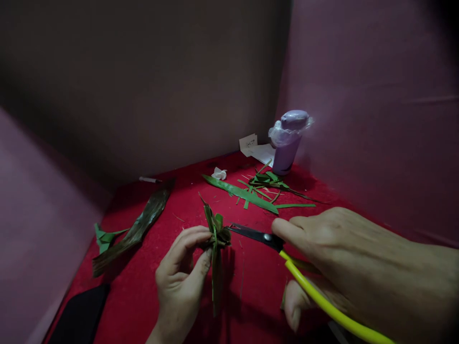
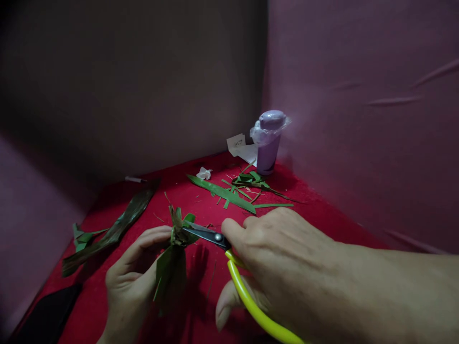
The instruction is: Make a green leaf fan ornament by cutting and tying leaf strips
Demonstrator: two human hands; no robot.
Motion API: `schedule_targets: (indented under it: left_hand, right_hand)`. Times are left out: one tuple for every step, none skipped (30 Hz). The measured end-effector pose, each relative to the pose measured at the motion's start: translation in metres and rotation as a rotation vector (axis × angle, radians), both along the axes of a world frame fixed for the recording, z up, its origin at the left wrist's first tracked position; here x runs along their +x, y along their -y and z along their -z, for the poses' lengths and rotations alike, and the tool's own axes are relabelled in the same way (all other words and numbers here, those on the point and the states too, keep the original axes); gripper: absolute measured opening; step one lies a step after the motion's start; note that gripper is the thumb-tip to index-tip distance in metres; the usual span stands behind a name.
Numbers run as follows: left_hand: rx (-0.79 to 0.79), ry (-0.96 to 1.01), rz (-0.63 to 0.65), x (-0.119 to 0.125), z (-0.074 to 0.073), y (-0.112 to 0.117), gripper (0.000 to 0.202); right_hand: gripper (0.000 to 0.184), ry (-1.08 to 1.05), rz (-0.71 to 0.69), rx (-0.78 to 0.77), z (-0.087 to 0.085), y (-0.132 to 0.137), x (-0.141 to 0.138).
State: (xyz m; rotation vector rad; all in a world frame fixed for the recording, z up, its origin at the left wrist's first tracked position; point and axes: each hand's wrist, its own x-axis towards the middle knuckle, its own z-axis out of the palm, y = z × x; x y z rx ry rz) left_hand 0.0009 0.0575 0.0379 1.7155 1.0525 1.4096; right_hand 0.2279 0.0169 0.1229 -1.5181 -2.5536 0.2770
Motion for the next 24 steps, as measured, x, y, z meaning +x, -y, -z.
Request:
schedule_targets:
  left_hand:
    - [0.008, -0.006, -0.002, 0.0, 0.0, 0.0003, 0.019]
    - [0.016, -0.011, -0.005, 0.0002, -0.0001, 0.0005, 0.02]
    - [0.025, -0.014, -0.006, 0.0005, -0.0002, 0.0006, 0.02]
    - [0.032, -0.015, -0.008, 0.0009, -0.0004, 0.0005, 0.021]
    - [0.039, -0.015, -0.009, 0.0013, -0.0007, 0.0004, 0.021]
    - [0.042, -0.013, -0.009, 0.0017, -0.0009, 0.0004, 0.021]
    - [0.042, -0.009, -0.008, 0.0021, -0.0012, 0.0004, 0.021]
    - [0.036, -0.004, -0.007, 0.0024, -0.0014, 0.0006, 0.021]
    - [0.029, 0.0, -0.005, 0.0027, -0.0016, 0.0009, 0.022]
    - [0.022, 0.005, -0.003, 0.0029, -0.0017, 0.0013, 0.022]
    - [0.017, 0.01, -0.002, 0.0031, -0.0017, 0.0017, 0.023]
    - [0.016, 0.013, -0.002, 0.0032, -0.0016, 0.0022, 0.023]
    - [0.018, 0.013, -0.002, 0.0033, -0.0014, 0.0026, 0.022]
    - [0.02, 0.012, -0.003, 0.0035, -0.0012, 0.003, 0.022]
    - [0.024, 0.009, -0.004, 0.0036, -0.0008, 0.0033, 0.022]
    - [0.026, 0.003, -0.005, 0.0037, -0.0005, 0.0035, 0.022]
    - [0.03, -0.007, -0.006, 0.0037, -0.0002, 0.0037, 0.022]
    - [0.038, -0.017, -0.007, 0.0038, 0.0, 0.0039, 0.023]
    - [0.048, -0.028, -0.009, 0.0038, 0.0002, 0.004, 0.023]
    - [0.059, -0.038, -0.009, 0.0039, 0.0002, 0.0041, 0.023]
    - [0.069, -0.048, -0.01, 0.0039, 0.0002, 0.0042, 0.024]
    - [0.074, -0.056, -0.011, 0.004, 0.0001, 0.0042, 0.024]
    - [0.079, -0.063, -0.013, 0.0041, 0.0, 0.0042, 0.024]
    - [0.08, -0.069, -0.015, 0.0042, 0.0, 0.0041, 0.025]
  right_hand:
    - [0.009, -0.029, 0.001, -0.014, 0.0002, 0.0008, 0.0]
    - [0.009, -0.059, -0.002, -0.026, 0.0002, 0.0014, -0.0002]
    - [0.01, -0.088, -0.011, -0.042, 0.0001, 0.0017, -0.0004]
    - [0.011, -0.112, -0.026, -0.061, -0.0003, 0.0018, -0.0008]
    - [0.012, -0.126, -0.038, -0.081, -0.0007, 0.0016, -0.0013]
    - [0.012, -0.127, -0.042, -0.1, -0.0012, 0.0012, -0.0019]
    - [0.012, -0.115, -0.035, -0.118, -0.0017, 0.0007, -0.0025]
    - [0.011, -0.094, -0.021, -0.129, -0.002, 0.0002, -0.0031]
    - [0.009, -0.069, -0.007, -0.134, -0.0022, -0.0002, -0.0036]
    - [0.008, -0.044, 0.009, -0.128, -0.0023, -0.0005, -0.004]
    - [0.006, -0.024, 0.022, -0.122, -0.0022, -0.0007, -0.0041]
    - [0.005, -0.016, 0.026, -0.112, -0.0019, -0.0008, -0.0039]
    - [0.004, -0.017, 0.025, -0.105, -0.0016, -0.0009, -0.0036]
    - [0.004, -0.023, 0.024, -0.101, -0.0011, -0.0009, -0.0031]
    - [0.004, -0.027, 0.024, -0.1, -0.0006, -0.0009, -0.0026]
    - [0.004, -0.028, 0.021, -0.099, 0.0001, -0.0009, -0.002]
    - [0.003, -0.026, 0.02, -0.096, 0.0009, -0.001, -0.0015]
    - [0.003, -0.021, 0.02, -0.087, 0.0018, -0.0011, -0.0011]
    - [0.002, -0.017, 0.017, -0.077, 0.0027, -0.0013, -0.0008]
    - [0.002, -0.014, 0.011, -0.064, 0.0037, -0.0017, -0.0005]
    - [0.001, -0.011, 0.009, -0.053, 0.0046, -0.002, -0.0004]
    - [0.001, -0.008, 0.009, -0.041, 0.0055, -0.0025, -0.0004]
    - [0.002, -0.001, 0.012, -0.033, 0.0063, -0.0029, -0.0005]
    - [0.003, 0.006, 0.017, -0.026, 0.0069, -0.0033, -0.0006]
